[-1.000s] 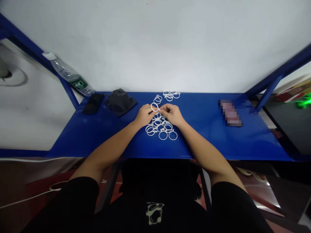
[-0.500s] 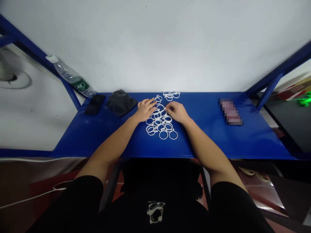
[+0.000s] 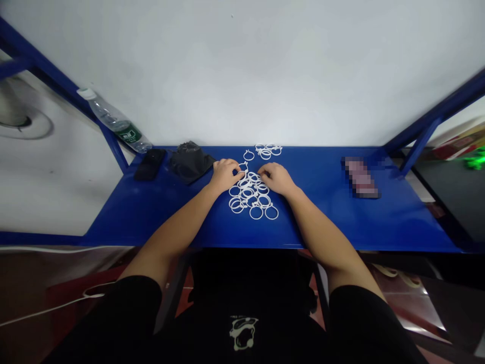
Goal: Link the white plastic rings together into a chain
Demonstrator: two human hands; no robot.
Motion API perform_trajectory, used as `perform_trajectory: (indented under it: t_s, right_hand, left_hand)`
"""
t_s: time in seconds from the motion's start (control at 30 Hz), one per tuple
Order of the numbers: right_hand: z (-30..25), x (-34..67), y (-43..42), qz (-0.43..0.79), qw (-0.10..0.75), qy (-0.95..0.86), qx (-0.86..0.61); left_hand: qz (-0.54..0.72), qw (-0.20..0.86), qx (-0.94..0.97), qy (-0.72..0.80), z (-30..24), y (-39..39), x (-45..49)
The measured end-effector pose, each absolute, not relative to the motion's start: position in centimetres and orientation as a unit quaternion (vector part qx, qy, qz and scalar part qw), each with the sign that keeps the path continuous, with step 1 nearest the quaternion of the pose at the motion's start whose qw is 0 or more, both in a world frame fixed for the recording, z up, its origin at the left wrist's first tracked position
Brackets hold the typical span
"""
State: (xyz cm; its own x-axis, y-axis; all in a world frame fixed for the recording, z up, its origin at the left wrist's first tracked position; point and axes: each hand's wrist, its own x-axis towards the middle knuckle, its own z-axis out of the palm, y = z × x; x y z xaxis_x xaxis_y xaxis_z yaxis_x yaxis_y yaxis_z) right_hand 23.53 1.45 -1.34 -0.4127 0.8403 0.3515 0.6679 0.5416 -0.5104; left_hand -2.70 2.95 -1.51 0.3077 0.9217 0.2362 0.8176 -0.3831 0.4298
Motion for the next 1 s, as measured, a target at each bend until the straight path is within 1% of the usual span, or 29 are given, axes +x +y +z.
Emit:
perform_trajectory:
  t_s: [0.23,0.47,0.73,1.0]
  right_hand:
    - [-1.9,23.2,1.4,0.157,0.331,-0.808,-0.462]
    - [-1.5,22.6,1.2,0.162,0.325,-0.824,-0.435]
    - [-0.3,21.9,0.2,0.142,0.382,-0.776,-0.481]
    - [-0.4,20.4,-0.8,0.139,0.403,-0.783,-0.453]
  left_hand:
    - [0.248,0.123,0.852,0.444,-1.9,2.4,-2.5]
    - [0.286,0.122,0.875,0.371,-2.4,2.6,-2.4]
    - [0.262,0.15,0.879,0.368,-1.6,1.6,-2.7]
    - [0.345,0.101,0.849,0.387,-1.7,1.1,-1.7]
